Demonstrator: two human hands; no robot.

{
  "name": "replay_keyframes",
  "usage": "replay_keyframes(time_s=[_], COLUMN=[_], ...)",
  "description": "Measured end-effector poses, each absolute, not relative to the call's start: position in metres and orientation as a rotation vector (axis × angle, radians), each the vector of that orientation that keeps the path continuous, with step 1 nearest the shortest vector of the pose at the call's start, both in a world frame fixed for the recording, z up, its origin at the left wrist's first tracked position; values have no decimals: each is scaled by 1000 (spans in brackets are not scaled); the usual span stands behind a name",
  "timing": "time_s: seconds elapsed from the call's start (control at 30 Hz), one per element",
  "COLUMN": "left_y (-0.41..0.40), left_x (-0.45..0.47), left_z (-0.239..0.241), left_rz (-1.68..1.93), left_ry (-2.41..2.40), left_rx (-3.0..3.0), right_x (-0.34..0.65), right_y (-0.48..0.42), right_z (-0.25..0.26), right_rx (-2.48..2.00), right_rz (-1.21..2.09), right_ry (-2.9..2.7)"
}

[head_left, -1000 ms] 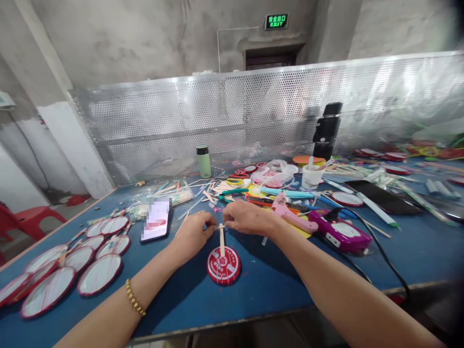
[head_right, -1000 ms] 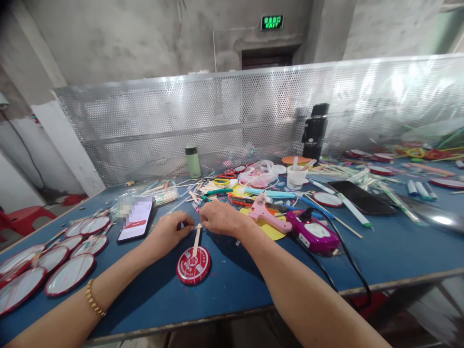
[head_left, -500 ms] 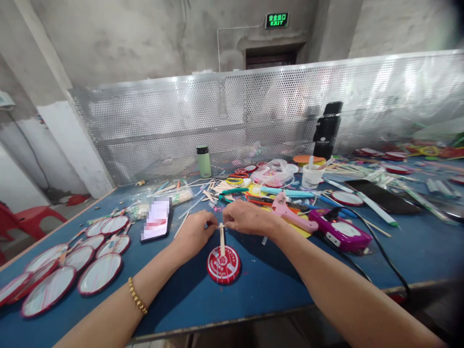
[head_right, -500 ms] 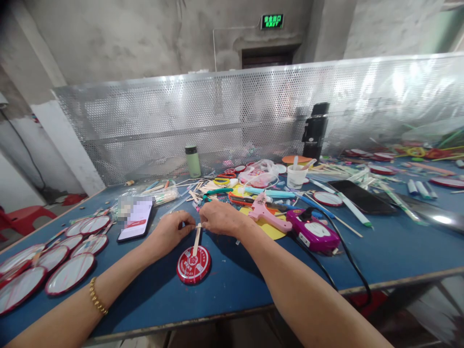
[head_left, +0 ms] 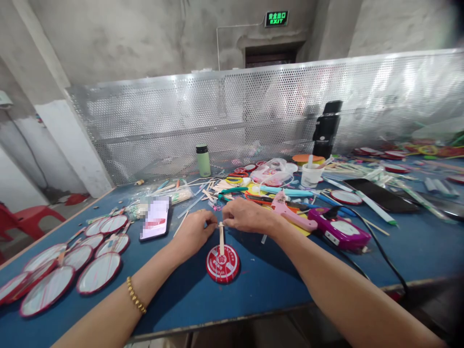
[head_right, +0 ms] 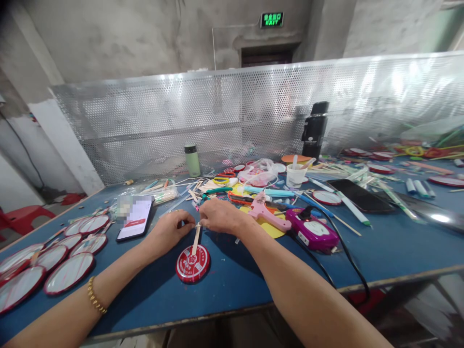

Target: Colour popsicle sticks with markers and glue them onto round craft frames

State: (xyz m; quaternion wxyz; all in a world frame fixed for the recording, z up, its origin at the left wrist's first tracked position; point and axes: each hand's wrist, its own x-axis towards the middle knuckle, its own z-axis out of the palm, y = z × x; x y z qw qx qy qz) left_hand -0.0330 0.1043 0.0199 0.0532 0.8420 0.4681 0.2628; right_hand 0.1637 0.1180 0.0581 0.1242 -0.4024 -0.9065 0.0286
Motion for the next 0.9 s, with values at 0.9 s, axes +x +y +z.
replay_keyframes(time_s=[0.9], left_y=[22], left_x=[-20], left_z=[24], left_rz=[711], left_ry=[1604], left_rx=[2334], right_x=[168], right_y=[121], right_z=[71], right_rx=[-1232], right_rz=[-80], right_ry=[-2239])
